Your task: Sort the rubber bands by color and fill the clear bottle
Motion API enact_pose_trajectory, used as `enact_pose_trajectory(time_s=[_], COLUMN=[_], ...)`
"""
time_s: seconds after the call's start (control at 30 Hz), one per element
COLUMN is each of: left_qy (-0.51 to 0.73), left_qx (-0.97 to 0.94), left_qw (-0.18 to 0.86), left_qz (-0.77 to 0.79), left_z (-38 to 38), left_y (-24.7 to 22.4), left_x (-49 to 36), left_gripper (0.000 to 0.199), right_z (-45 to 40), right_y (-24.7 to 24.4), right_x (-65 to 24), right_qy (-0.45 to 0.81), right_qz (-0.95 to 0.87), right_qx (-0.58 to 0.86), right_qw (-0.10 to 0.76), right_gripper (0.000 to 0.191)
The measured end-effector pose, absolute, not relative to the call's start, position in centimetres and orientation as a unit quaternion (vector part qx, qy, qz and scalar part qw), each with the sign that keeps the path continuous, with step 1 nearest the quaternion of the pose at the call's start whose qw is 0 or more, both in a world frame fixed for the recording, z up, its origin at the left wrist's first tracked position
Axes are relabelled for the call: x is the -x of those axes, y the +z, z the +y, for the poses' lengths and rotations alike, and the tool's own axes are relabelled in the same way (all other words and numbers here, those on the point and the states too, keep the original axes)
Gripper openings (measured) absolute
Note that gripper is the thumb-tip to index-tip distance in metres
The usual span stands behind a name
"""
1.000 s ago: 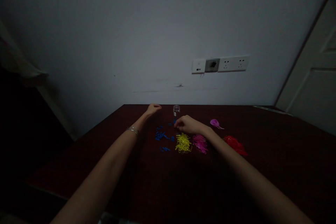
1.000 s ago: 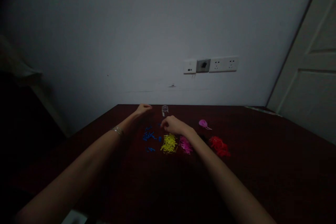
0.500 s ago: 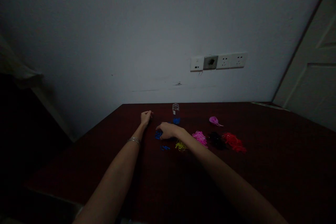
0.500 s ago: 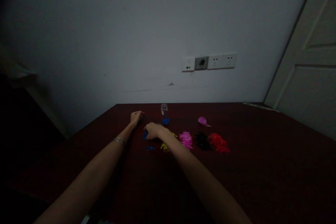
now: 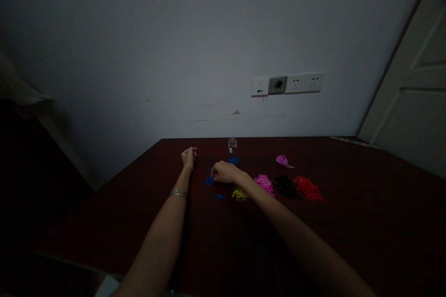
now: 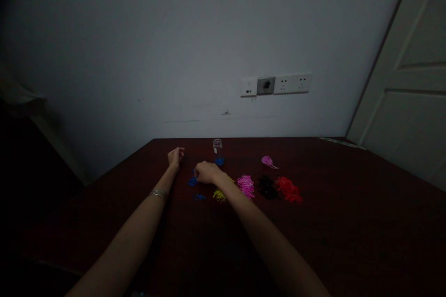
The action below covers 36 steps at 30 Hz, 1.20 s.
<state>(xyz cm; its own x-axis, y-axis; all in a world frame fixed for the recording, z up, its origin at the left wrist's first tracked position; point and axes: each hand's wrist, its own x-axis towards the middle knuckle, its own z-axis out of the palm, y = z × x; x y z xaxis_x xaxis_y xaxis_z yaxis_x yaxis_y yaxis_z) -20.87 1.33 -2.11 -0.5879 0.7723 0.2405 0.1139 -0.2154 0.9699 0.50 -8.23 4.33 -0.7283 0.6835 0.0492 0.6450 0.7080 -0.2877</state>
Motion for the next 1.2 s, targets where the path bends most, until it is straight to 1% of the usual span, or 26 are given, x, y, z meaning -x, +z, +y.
enact_pose_trajectory(time_s=[0.2,0.33,0.43,0.53,0.73,0.8,0.9,1.03,1.2], left_qy=[0.673,0.631,0.602,0.601,0.599,0.594,0.594,0.594,0.588], left_qx=[-0.397,-0.446,-0.484,-0.49,-0.49,-0.49,-0.489,-0.489,-0.495], left_qw=[0.24,0.212,0.205,0.204,0.217,0.215,0.217,0.221,0.216], left_qz=[0.576,0.598,0.601,0.598,0.595,0.601,0.601,0.599,0.602], left_z=[0.7,0.4,0.2,0.3,0.7,0.7,0.6,0.6,0.5], left_y=[-1.9,-1.8,-1.8,-1.9,-2.2,-2.1,-2.1,-2.0,-2.0], left_x=[20.5,20.1,19.8,19.8,20.0,20.0,19.9,19.9,19.8], left_gripper=[0.036,0.035,0.031,0.029,0.027,0.026,0.026,0.025,0.026], right_z=[-7.2,-6.9,-6.7,-6.7,-5.8,-5.0,-3.3,-1.6,-0.7], right_y=[5.0,5.3,5.4,6.2,10.0,11.3,13.0,14.5,15.1], right_x=[-1.0,-1.2,-1.3,-1.7,-4.1,-5.1,-6.3,-7.2,-6.8], right_qy=[0.22,0.267,0.279,0.283,0.254,0.24,0.223,0.176,0.1], right_qz=[-0.91,-0.891,-0.884,-0.877,-0.871,-0.867,-0.866,-0.876,-0.887], right_qx=[0.308,0.3,0.299,0.303,0.311,0.335,0.368,0.402,0.432], right_qw=[0.168,0.211,0.226,0.241,0.282,0.281,0.256,0.202,0.131], right_gripper=[0.026,0.026,0.026,0.025,0.024,0.024,0.024,0.022,0.021])
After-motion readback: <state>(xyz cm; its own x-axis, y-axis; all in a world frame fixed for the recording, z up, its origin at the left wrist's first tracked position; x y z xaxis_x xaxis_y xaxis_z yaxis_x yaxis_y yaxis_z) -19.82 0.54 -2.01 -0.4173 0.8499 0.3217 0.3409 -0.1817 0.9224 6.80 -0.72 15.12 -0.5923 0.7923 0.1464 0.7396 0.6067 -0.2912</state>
